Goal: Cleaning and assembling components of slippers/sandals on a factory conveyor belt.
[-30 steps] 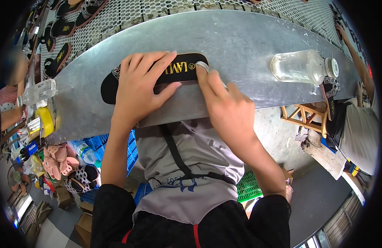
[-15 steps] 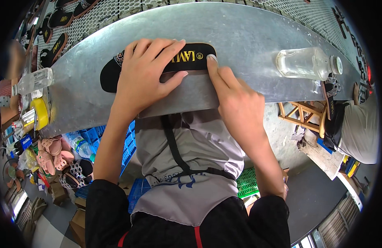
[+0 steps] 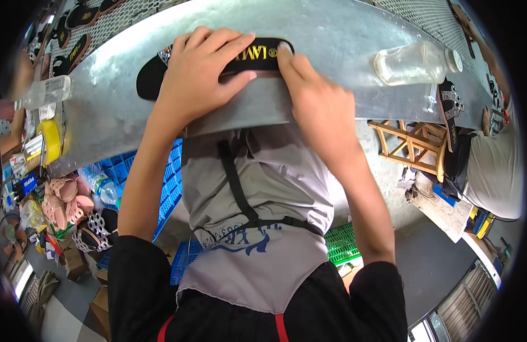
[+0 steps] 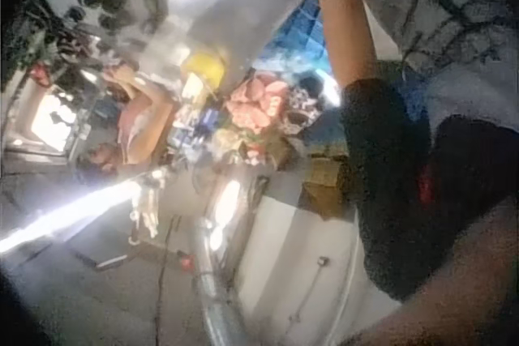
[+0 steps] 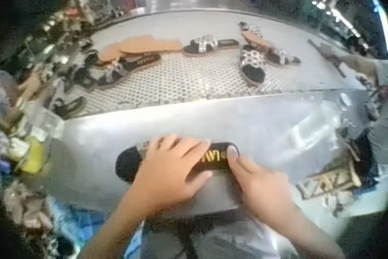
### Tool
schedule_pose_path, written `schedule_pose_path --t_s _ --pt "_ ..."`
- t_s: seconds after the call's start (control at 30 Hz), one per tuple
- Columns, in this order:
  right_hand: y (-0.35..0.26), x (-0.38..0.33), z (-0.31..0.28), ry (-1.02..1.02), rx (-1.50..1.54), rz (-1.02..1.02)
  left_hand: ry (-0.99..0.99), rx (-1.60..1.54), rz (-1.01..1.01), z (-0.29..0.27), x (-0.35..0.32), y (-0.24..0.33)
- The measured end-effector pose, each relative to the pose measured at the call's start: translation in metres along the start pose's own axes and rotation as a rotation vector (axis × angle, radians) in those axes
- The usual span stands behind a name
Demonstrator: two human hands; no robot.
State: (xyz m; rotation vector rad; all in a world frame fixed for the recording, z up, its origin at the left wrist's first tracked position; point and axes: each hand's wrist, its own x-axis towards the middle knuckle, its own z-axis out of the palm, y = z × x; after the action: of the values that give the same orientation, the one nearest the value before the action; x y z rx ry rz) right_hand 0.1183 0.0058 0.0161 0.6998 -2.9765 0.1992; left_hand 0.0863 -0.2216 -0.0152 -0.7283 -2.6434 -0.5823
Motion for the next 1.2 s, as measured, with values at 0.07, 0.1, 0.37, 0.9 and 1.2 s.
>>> schedule_pose_path --t_s 0.07,0.1,0.37,0.9,1.2 --pt "-0.003 0.008 -0.004 0.021 0.020 -0.035 0.000 -0.007 -0.016 -0.002 0.000 -0.002" --pt "-0.007 -0.001 -0.003 -0.053 0.053 0.048 0.002 -0.003 -0.028 -0.002 -0.004 -0.005" --pt "-0.002 -0.002 0.006 -0.009 0.050 0.024 -0.013 -0.025 0.006 0.006 -0.003 -0.001" --pt "-0.021 -0.124 -0.025 -0.150 1.493 0.377 -0.006 -0.707 -0.023 -0.060 -0.024 0.084" --pt "-0.018 -0.130 -0.001 -0.314 1.899 0.365 -0.385 -1.405 -0.525 -0.019 -0.079 0.111"
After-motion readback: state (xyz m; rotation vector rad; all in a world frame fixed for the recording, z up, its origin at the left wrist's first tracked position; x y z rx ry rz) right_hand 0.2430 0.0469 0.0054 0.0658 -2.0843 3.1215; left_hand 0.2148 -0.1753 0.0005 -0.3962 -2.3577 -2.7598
